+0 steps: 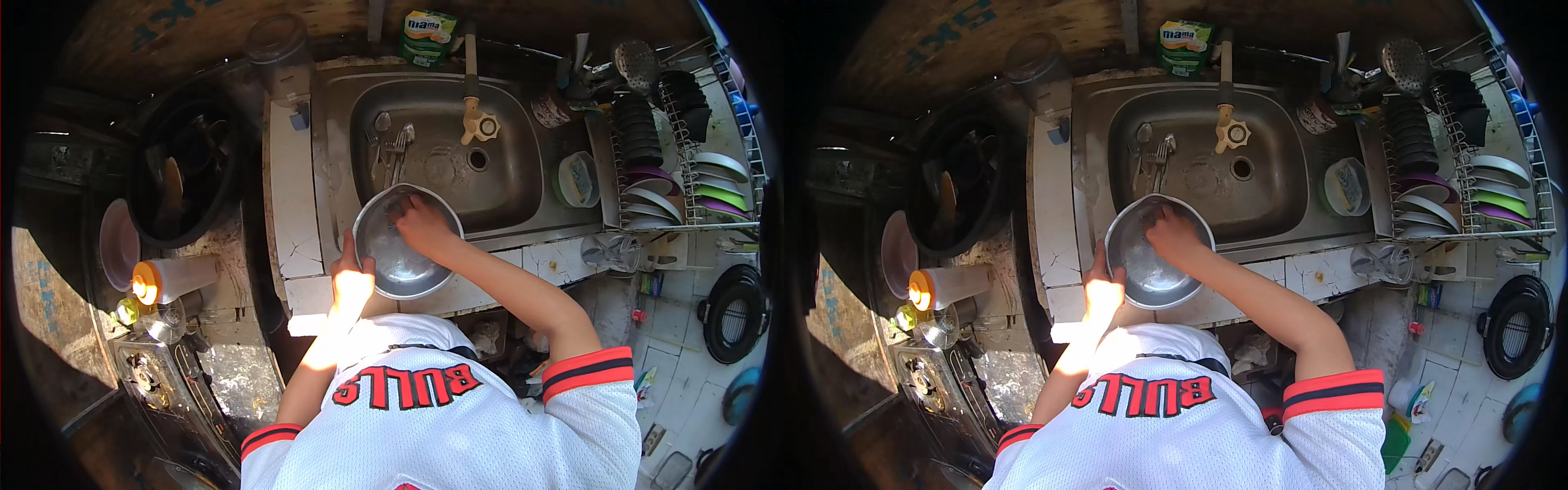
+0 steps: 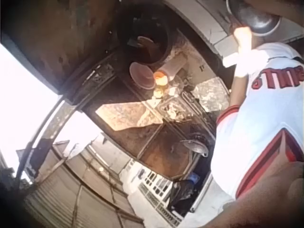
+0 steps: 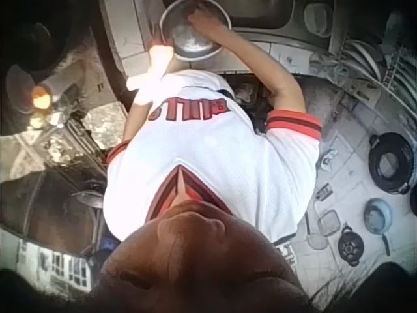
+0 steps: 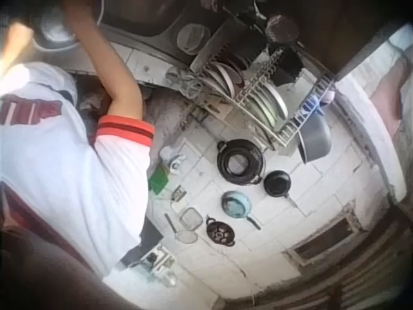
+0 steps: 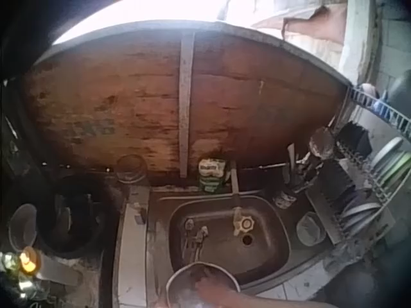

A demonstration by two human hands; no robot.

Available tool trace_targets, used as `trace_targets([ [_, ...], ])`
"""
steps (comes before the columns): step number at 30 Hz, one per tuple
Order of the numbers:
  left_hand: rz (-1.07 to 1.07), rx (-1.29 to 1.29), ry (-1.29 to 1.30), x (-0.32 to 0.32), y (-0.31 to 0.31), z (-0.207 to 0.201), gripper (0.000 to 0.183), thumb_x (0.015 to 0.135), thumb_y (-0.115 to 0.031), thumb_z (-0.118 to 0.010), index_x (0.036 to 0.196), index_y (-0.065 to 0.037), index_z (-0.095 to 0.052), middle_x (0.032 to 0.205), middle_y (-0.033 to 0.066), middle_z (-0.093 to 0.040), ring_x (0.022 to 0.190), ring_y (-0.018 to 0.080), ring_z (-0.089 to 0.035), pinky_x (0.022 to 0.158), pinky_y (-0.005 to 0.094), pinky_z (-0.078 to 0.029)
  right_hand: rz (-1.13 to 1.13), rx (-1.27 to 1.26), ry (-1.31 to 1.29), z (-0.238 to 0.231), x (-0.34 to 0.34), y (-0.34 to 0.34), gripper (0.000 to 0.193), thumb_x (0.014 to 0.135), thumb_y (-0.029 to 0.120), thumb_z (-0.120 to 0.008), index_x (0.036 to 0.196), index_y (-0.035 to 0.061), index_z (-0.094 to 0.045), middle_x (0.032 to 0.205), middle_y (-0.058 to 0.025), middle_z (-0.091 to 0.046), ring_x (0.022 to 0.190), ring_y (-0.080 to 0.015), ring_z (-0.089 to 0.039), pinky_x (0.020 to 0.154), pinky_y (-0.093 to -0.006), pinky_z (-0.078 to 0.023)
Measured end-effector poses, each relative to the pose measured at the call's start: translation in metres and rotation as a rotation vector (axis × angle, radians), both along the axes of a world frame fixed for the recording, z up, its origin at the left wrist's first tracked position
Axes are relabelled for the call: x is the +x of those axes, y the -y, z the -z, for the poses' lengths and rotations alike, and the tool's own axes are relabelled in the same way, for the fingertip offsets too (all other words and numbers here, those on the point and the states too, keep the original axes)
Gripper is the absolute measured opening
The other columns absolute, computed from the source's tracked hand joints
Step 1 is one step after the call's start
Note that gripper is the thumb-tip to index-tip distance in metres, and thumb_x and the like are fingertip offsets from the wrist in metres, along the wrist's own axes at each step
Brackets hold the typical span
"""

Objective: The recorder washes several kitchen items, including a pot, glasses, and bowls, using a sponge and soapy water at a sink.

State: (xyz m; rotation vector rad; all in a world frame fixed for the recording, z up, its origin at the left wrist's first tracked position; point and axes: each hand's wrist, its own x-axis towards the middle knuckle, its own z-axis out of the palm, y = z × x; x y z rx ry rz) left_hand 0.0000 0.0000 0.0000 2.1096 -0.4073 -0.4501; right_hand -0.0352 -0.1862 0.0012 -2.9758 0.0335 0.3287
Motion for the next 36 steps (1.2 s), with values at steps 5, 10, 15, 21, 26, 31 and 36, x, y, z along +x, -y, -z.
trace_targets([
  [5, -0.021, -0.087, 0.08, 0.006, 0.001, 0.008, 0.062, 0.074, -0.007, -0.057, 0.134, -0.003, -0.043, 0.055, 0.0175, -0.056, 0.05, 0.031, -0.061, 0.055, 0.0379, -0.049, 0.026, -0.108, -0.179, -0.021, -0.012, 0.006, 0.018, 0.076, 0.011, -0.059, 0.088, 0.0043, -0.07, 0.087, -0.0128, -0.067, 0.095, -0.0304, -0.061, 0.069, -0.0366, -0.056],
  [10, -0.014, -0.087, 0.056, 0.004, 0.002, 0.012, 0.061, 0.074, -0.007, -0.056, 0.134, -0.003, -0.043, 0.057, 0.0179, -0.056, 0.051, 0.0311, -0.061, 0.056, 0.036, -0.049, -0.012, 0.196, -0.267, -0.024, -0.049, -0.007, 0.015, 0.075, 0.009, -0.059, 0.084, 0.0056, -0.071, 0.084, -0.0138, -0.068, 0.086, -0.0324, -0.065, 0.07, -0.0391, -0.056],
  [15, 0.035, -0.011, 0.047, 0.006, 0.006, 0.006, 0.062, 0.074, -0.007, -0.056, 0.134, -0.001, -0.042, 0.057, 0.018, -0.057, 0.05, 0.0276, -0.061, 0.057, 0.0341, -0.049, -0.001, 0.34, -0.19, -0.01, -0.033, -0.045, 0.012, 0.075, 0.01, -0.06, 0.081, 0.0084, -0.07, 0.085, -0.0125, -0.067, 0.084, -0.0308, -0.066, 0.07, -0.039, -0.056],
  [21, 0.007, -0.131, 0.134, 0.004, 0.002, 0.01, 0.062, 0.074, -0.008, -0.056, 0.134, 0.003, -0.042, 0.063, 0.0213, -0.059, 0.052, 0.0278, -0.061, 0.056, 0.0339, -0.049, 0.117, 0.073, 0.056, 0.005, 0.001, -0.02, 0.018, 0.077, 0.009, -0.056, 0.09, 0.0085, -0.068, 0.096, -0.013, -0.064, 0.094, -0.0269, -0.062, 0.07, -0.0377, -0.056],
  [26, -0.055, 0.008, 0.044, 0.004, -0.001, 0.005, 0.064, 0.072, -0.006, -0.055, 0.134, 0.002, -0.043, 0.07, 0.0181, -0.062, 0.054, 0.0174, -0.056, 0.058, 0.03, -0.047, 0.102, 0.042, -0.092, -0.018, -0.025, -0.007, 0.012, 0.074, 0.009, -0.06, 0.08, 0.0058, -0.07, 0.089, -0.0137, -0.067, 0.086, -0.0281, -0.067, 0.067, -0.0367, -0.057],
  [31, -0.009, -0.044, 0.12, 0.006, 0.0, 0.009, 0.061, 0.075, -0.007, -0.054, 0.134, 0.002, -0.042, 0.071, 0.0212, -0.062, 0.058, 0.0253, -0.062, 0.059, 0.0322, -0.049, -0.05, 0.299, -0.2, -0.022, -0.027, -0.047, 0.012, 0.075, 0.007, -0.058, 0.077, 0.0043, -0.07, 0.084, -0.0149, -0.067, 0.081, -0.0307, -0.068, 0.069, -0.0377, -0.056],
  [36, -0.006, -0.116, 0.128, 0.011, 0.0, 0.009, 0.059, 0.076, -0.007, -0.055, 0.133, 0.004, -0.043, 0.062, 0.0209, -0.058, 0.053, 0.0297, -0.061, 0.054, 0.0342, -0.048, 0.198, 0.275, 0.201, -0.002, 0.002, -0.039, 0.014, 0.075, 0.006, -0.057, 0.079, 0.0043, -0.07, 0.085, -0.0143, -0.068, 0.081, -0.03, -0.068, 0.069, -0.038, -0.057],
])
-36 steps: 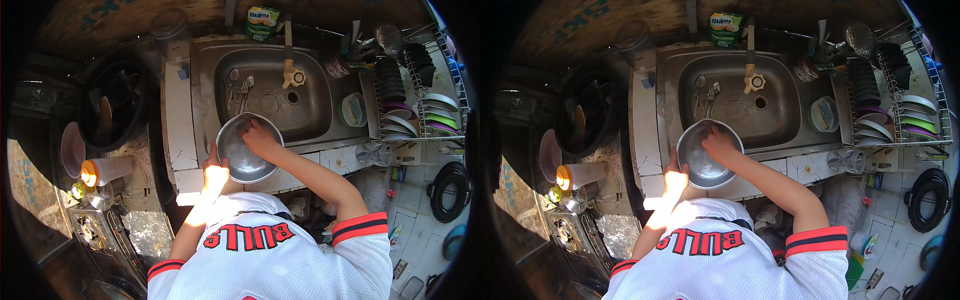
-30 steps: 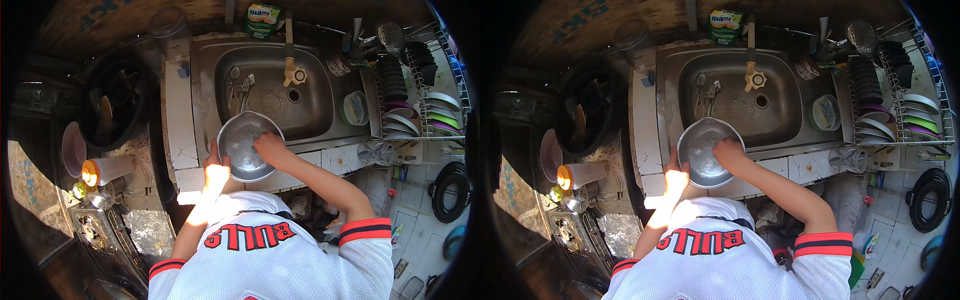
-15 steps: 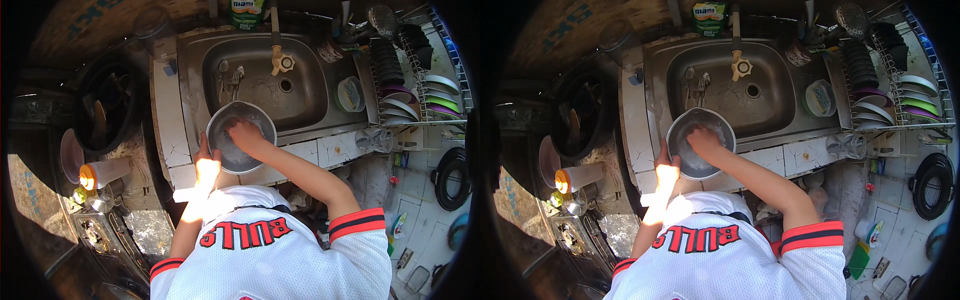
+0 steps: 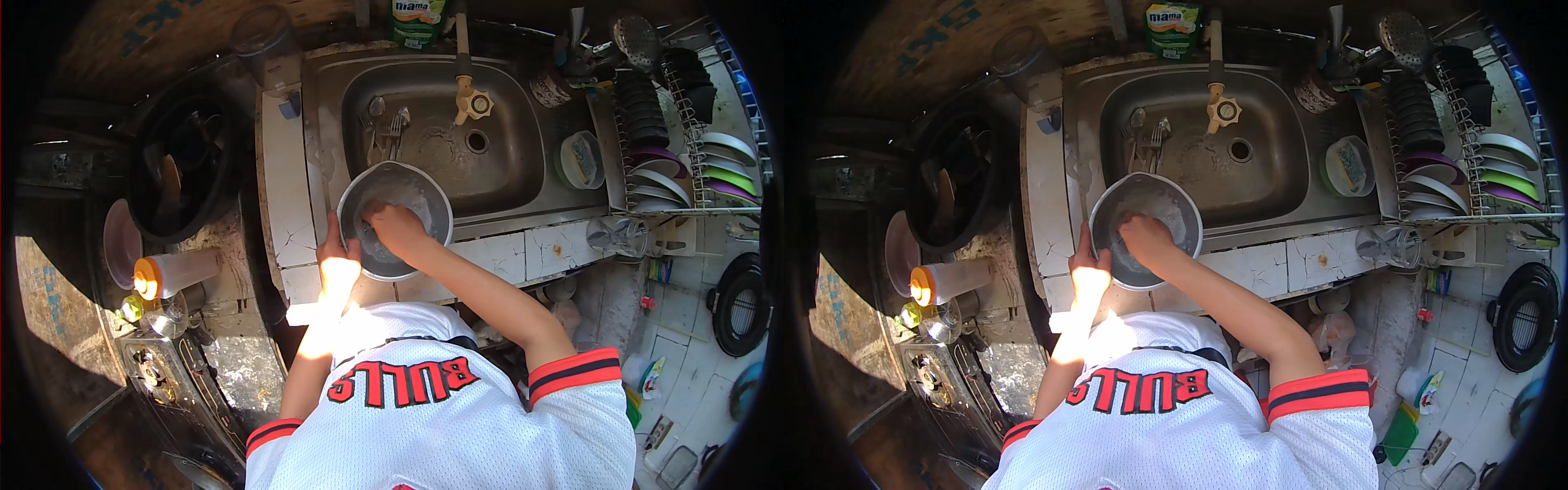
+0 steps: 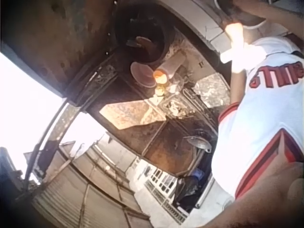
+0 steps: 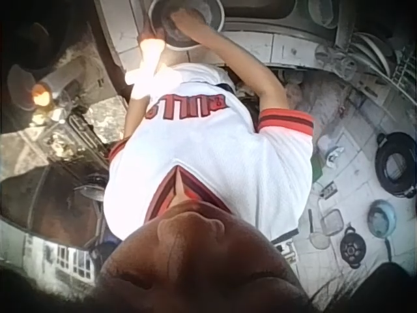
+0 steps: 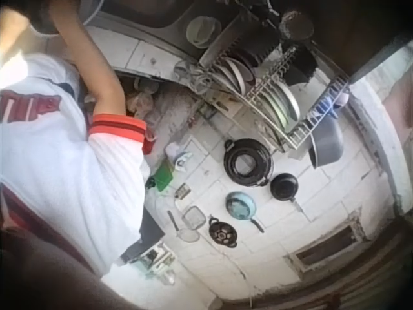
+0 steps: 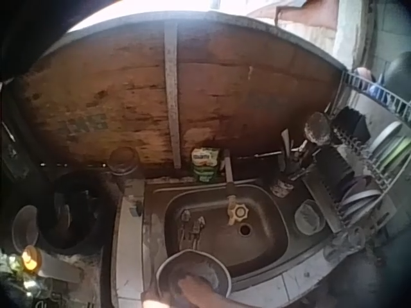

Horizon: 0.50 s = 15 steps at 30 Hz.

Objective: The recorder washes several kitchen items, including a pot, glasses, and bowls, using a sponge and soapy water at a sink.

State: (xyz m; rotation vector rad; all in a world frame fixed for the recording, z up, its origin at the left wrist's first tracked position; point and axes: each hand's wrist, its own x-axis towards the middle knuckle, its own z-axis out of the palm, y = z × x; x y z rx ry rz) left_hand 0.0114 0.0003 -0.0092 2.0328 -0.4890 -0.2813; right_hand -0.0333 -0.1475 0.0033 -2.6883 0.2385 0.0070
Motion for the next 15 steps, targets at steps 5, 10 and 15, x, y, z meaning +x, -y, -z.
trace_targets([
  [5, -0.064, 0.167, -0.091, 0.002, -0.005, -0.007, 0.06, 0.074, -0.008, -0.057, 0.131, 0.006, -0.045, 0.055, 0.0153, -0.053, 0.046, 0.0215, -0.053, 0.049, 0.031, -0.045, -0.03, -0.082, -0.247, 0.002, -0.02, 0.023, 0.013, 0.076, 0.007, -0.057, 0.079, 0.0035, -0.07, 0.084, -0.0132, -0.068, 0.081, -0.0292, -0.067, 0.07, -0.0376, -0.057],
  [10, -0.071, 0.022, -0.026, 0.0, -0.009, 0.003, 0.061, 0.073, -0.009, -0.057, 0.131, 0.005, -0.045, 0.052, 0.0134, -0.051, 0.044, 0.0199, -0.051, 0.049, 0.0305, -0.044, -0.281, 0.083, -0.027, 0.003, -0.011, 0.0, 0.014, 0.077, 0.006, -0.056, 0.081, 0.0027, -0.069, 0.091, -0.0127, -0.066, 0.083, -0.0298, -0.067, 0.071, -0.0392, -0.056],
  [15, -0.057, 0.151, -0.148, 0.001, -0.004, -0.009, 0.064, 0.072, -0.01, -0.057, 0.134, 0.003, -0.044, 0.065, 0.012, -0.06, 0.049, 0.0111, -0.048, 0.05, 0.026, -0.043, 0.038, 0.041, -0.043, 0.016, 0.011, 0.005, 0.018, 0.077, 0.005, -0.053, 0.087, 0.0047, -0.068, 0.096, -0.0123, -0.064, 0.084, -0.0309, -0.066, 0.073, -0.0397, -0.055],
])
